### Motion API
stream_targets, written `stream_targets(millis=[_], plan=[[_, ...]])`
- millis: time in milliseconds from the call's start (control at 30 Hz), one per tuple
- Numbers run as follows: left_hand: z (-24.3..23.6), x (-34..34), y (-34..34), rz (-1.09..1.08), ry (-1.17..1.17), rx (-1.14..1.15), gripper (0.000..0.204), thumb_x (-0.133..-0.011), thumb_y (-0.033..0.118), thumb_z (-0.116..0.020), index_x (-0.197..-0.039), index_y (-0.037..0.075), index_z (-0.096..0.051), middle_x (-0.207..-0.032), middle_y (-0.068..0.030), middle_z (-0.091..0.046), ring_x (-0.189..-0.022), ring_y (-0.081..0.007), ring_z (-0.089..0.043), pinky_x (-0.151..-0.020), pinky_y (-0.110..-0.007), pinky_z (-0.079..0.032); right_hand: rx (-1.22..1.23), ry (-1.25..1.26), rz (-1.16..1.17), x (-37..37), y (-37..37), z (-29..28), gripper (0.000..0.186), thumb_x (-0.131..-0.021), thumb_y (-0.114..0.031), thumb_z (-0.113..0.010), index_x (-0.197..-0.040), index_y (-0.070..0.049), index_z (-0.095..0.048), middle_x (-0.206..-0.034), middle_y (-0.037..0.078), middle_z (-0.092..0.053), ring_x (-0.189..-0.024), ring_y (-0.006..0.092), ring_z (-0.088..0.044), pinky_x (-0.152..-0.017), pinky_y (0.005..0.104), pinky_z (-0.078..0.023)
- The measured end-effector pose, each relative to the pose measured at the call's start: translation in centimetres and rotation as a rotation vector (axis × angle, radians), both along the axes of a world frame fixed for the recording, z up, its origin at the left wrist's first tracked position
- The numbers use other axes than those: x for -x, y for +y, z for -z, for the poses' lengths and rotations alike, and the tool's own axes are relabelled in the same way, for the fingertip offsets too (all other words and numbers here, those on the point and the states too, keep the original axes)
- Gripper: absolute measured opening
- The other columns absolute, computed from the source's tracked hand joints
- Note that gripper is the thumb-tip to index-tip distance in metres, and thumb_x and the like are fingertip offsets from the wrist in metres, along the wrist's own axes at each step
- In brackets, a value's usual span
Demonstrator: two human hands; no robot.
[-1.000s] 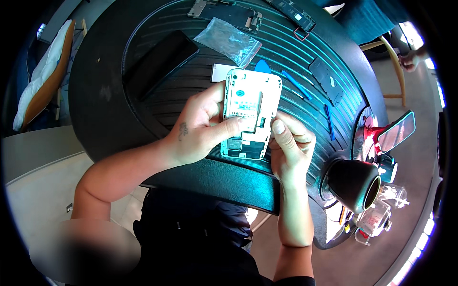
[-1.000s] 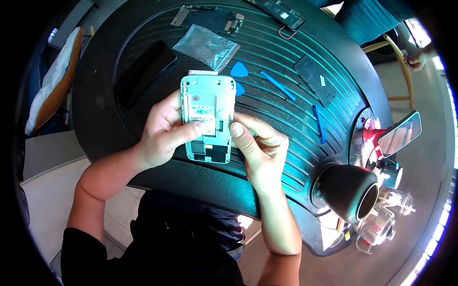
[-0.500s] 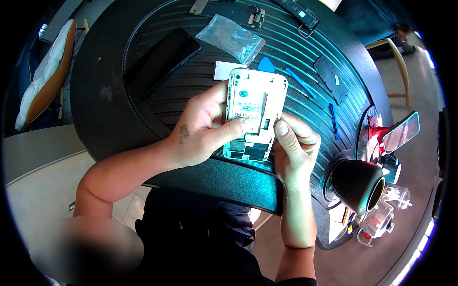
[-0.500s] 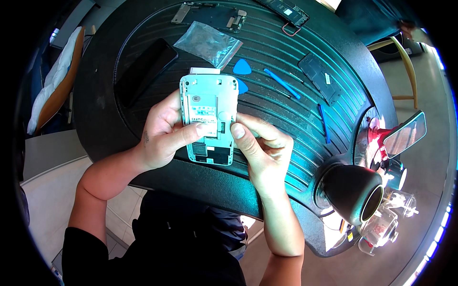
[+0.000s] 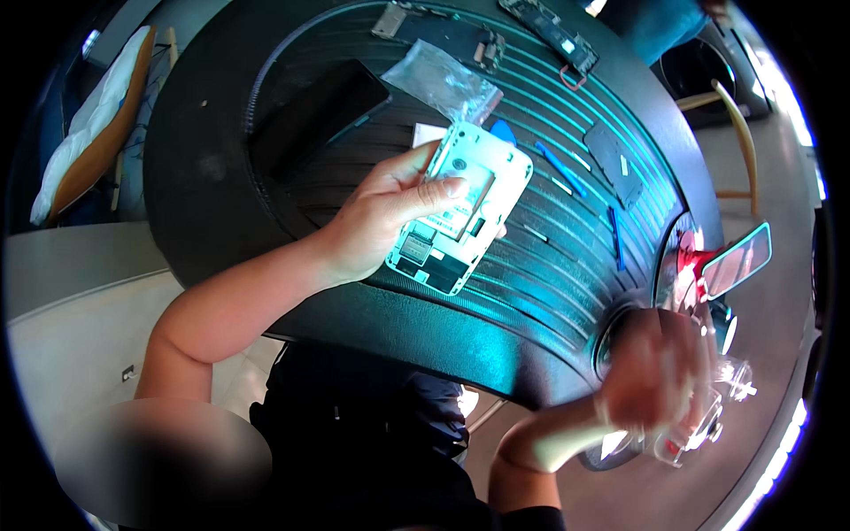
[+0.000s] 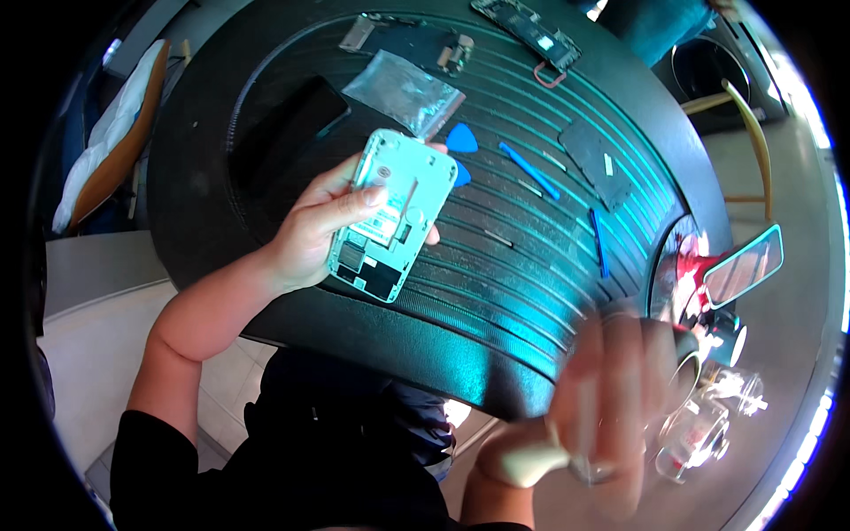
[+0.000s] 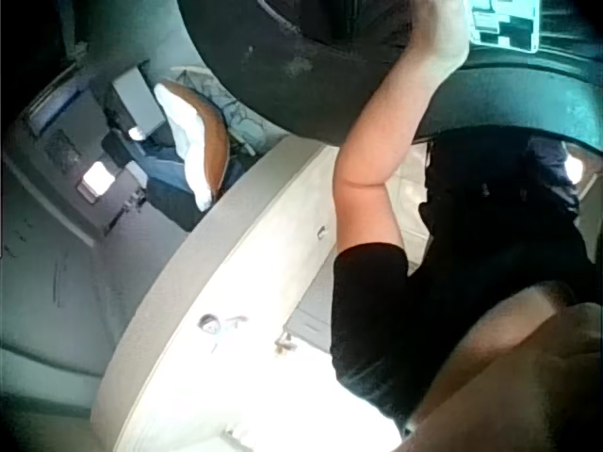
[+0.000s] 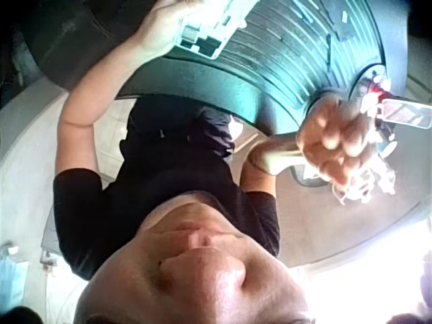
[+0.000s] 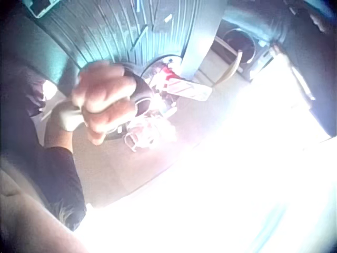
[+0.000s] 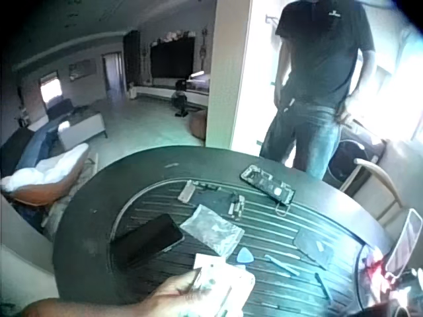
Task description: The person disassembles a white smartphone using a screwdriver and plastic pry tools, removes the battery, and reassembles the device. The person handles the phone, battery, and tools on a round table.
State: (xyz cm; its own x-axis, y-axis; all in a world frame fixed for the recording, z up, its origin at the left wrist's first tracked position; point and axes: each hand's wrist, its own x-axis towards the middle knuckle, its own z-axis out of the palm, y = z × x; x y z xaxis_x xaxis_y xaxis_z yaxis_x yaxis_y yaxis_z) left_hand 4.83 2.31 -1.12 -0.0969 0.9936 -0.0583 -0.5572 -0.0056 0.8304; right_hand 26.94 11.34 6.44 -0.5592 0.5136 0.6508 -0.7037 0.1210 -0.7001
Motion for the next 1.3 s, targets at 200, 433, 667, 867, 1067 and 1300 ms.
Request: stream_targets(millis=[200,433,667,867,1067,1300], plan=[[1.9,0.6,0.7,0.139,-0.266,0.077,0.066,-0.103,0.053,-0.026,-0.149,0.006,-0.034,-0.111,-0.0166,-0.063,-0.098,-0.0280,-0.066,-0.086,-0.040,-0.055,-0.406,0.339,-0.981,-4.6,-6.8,-8.0,0.024,-0.096,-0.014,-0.047,-0.107,-0.012,-0.069,-0.119,0.005,-0.061,-0.118,0.0232,-0.054,-0.104,0.0424,-0.041],[1.8,0.3,0.5,0.166,-0.333,0.022,0.069,-0.102,0.056,-0.022,-0.140,0.002,-0.041,-0.111,-0.0204,-0.063,-0.101,-0.0339,-0.067,-0.087,-0.046,-0.058,-0.603,0.555,-0.635,-5.4,-9.7,-6.7,0.025,-0.095,-0.016,-0.048,-0.110,-0.013,-0.068,-0.120,0.002,-0.060,-0.118,0.0205,-0.053,-0.104,0.0419,-0.041],[1.3,-0.2,0.6,0.165,-0.124,0.075,0.065,-0.104,0.052,-0.024,-0.140,-0.001,-0.040,-0.114,-0.0221,-0.062,-0.096,-0.0286,-0.068,-0.083,-0.042,-0.059,-0.734,0.478,-0.735,-5.9,-10.2,-7.9,0.028,-0.092,-0.019,-0.053,-0.114,-0.010,-0.067,-0.130,0.006,-0.058,-0.124,0.0250,-0.051,-0.107,0.0464,-0.039],[1.8,-0.1,0.5,0.220,-0.083,0.055,0.065,-0.105,0.051,-0.022,-0.137,-0.003,-0.042,-0.112,-0.0225,-0.064,-0.089,-0.0268,-0.070,-0.081,-0.039,-0.059,-1.085,0.507,-0.587,-6.2,-11.6,-8.5,0.028,-0.090,-0.019,-0.056,-0.112,-0.005,-0.067,-0.124,0.012,-0.061,-0.120,0.0314,-0.054,-0.105,0.0503,-0.040],[1.6,-0.3,0.5,0.249,-0.057,0.075,0.066,-0.105,0.050,-0.021,-0.135,-0.004,-0.043,-0.111,-0.0216,-0.065,-0.087,-0.0250,-0.070,-0.079,-0.037,-0.060,-0.405,0.139,-0.951,-4.7,-11.4,-8.5,0.030,-0.090,-0.017,-0.055,-0.112,0.002,-0.064,-0.118,0.017,-0.062,-0.112,0.0328,-0.059,-0.101,0.0504,-0.044],[1.3,-0.5,0.5,0.244,-0.032,0.083,0.066,-0.105,0.050,-0.022,-0.135,-0.004,-0.043,-0.110,-0.0210,-0.065,-0.088,-0.0242,-0.070,-0.080,-0.037,-0.061,-0.482,0.206,-0.888,-3.2,-11.7,-8.3,0.026,-0.090,-0.016,-0.055,-0.107,0.001,-0.065,-0.110,0.017,-0.063,-0.105,0.0324,-0.061,-0.098,0.0497,-0.046]])
